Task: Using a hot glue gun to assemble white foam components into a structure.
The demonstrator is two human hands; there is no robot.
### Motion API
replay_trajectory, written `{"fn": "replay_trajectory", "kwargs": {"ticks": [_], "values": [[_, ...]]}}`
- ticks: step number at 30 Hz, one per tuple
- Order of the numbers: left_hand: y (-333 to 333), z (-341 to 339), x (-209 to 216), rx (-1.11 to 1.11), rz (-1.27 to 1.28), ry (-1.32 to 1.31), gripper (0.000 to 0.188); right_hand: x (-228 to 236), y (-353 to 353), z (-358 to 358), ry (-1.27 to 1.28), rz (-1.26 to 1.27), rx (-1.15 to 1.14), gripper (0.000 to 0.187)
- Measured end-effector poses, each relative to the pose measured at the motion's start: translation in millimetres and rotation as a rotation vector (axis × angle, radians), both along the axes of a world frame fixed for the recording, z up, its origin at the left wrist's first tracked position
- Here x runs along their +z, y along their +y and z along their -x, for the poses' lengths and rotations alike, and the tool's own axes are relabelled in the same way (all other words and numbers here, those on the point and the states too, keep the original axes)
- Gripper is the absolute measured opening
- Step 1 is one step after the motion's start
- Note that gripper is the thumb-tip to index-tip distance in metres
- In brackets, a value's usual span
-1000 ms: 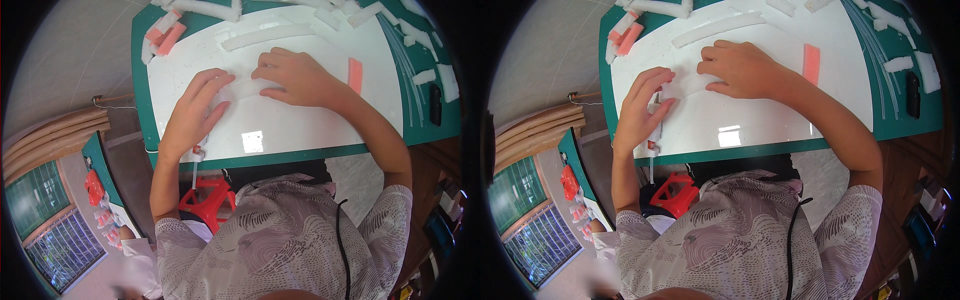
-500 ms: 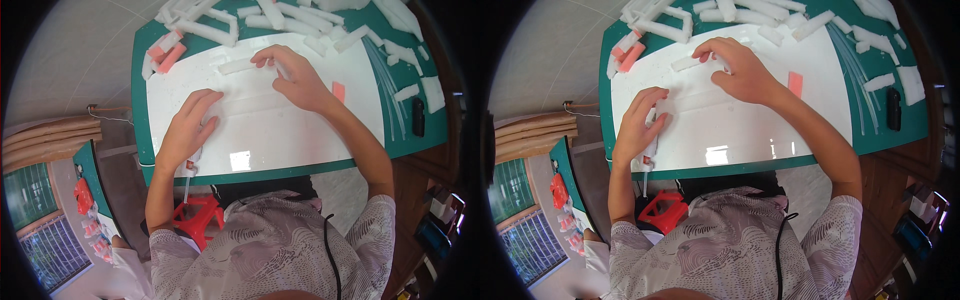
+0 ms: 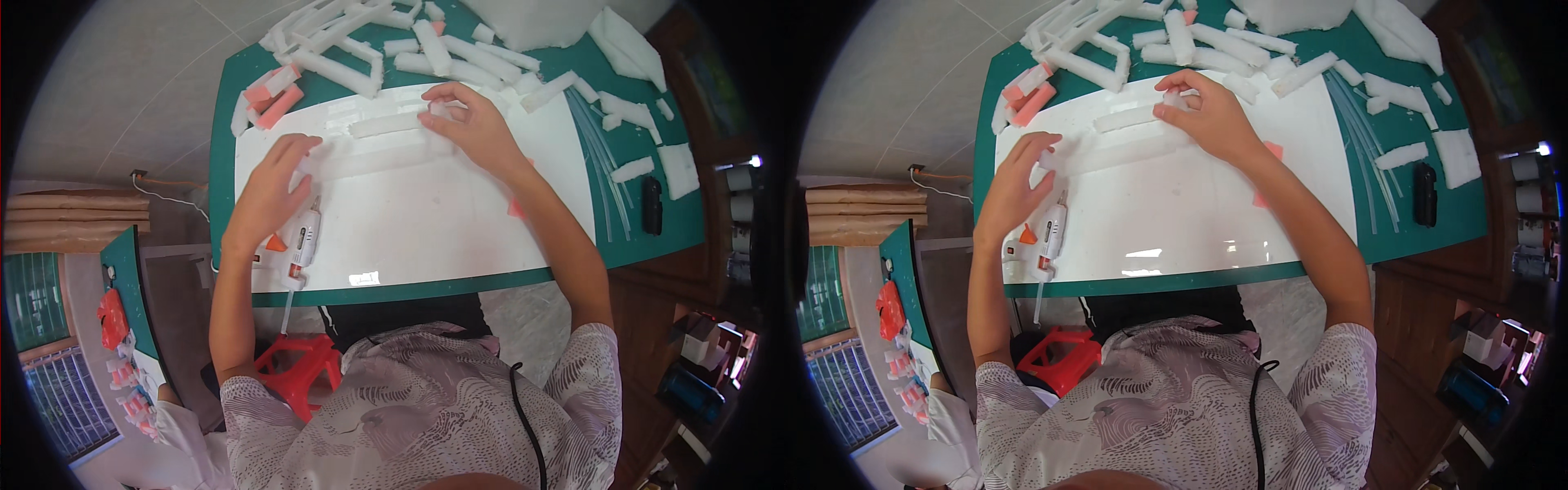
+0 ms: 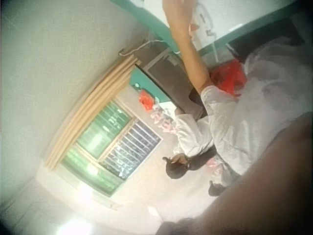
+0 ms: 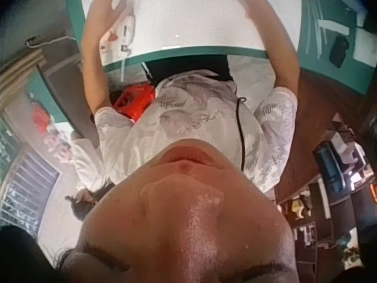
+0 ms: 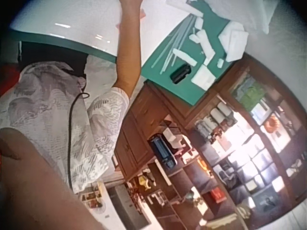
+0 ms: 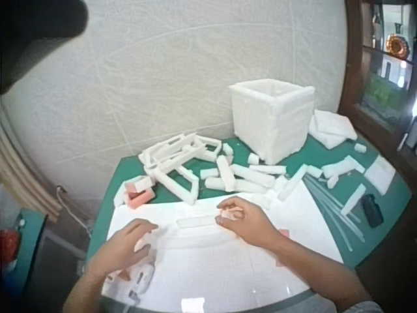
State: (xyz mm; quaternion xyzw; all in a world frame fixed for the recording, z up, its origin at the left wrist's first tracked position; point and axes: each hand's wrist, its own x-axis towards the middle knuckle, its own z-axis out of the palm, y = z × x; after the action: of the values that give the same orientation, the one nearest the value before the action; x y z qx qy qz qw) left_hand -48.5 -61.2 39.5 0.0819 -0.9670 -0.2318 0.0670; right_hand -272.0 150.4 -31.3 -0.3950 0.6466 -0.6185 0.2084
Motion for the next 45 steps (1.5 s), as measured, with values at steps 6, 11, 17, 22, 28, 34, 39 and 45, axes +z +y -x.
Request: {"fn": "replay_trajectory", "kwargs": {"ticks": [6,11,17,22,28,34,39,45], "values": [[-7.6,11.0,-3.6,-0.027,0.028,-0.031,0.044,9.3,0.1,-6.9,0.293,-0.165,-0.165,0.02],[-6.3,10.7,-4.0,-0.032,0.04,-0.037,0.045,-3.3,0.4,-1.8,0.47,-0.075,-0.206,0.021],[-3.1,6.7,-5.8,-0.03,0.051,-0.031,0.045,-1.6,-0.2,-1.8,0.268,-0.167,-0.066,0.02],[-3.9,5.7,-6.6,-0.033,0.067,-0.007,0.044,13.4,7.2,7.7,-0.125,-0.184,0.121,0.038],[-4.5,4.6,-7.9,-0.015,0.06,-0.004,0.041,16.8,11.1,15.7,-0.012,-0.229,0.233,0.04],[-4.9,1.0,-7.4,0.022,0.028,-0.017,0.04,15.7,16.8,29.5,0.094,-0.285,0.189,0.033],[-6.0,-2.0,-8.9,-0.005,0.048,0.012,0.041,18.3,19.1,35.4,0.221,-0.342,0.122,0.027],[-6.1,-6.9,-10.3,0.034,0.022,-0.021,0.04,17.2,19.5,34.1,0.264,-0.365,0.088,0.023]]}}
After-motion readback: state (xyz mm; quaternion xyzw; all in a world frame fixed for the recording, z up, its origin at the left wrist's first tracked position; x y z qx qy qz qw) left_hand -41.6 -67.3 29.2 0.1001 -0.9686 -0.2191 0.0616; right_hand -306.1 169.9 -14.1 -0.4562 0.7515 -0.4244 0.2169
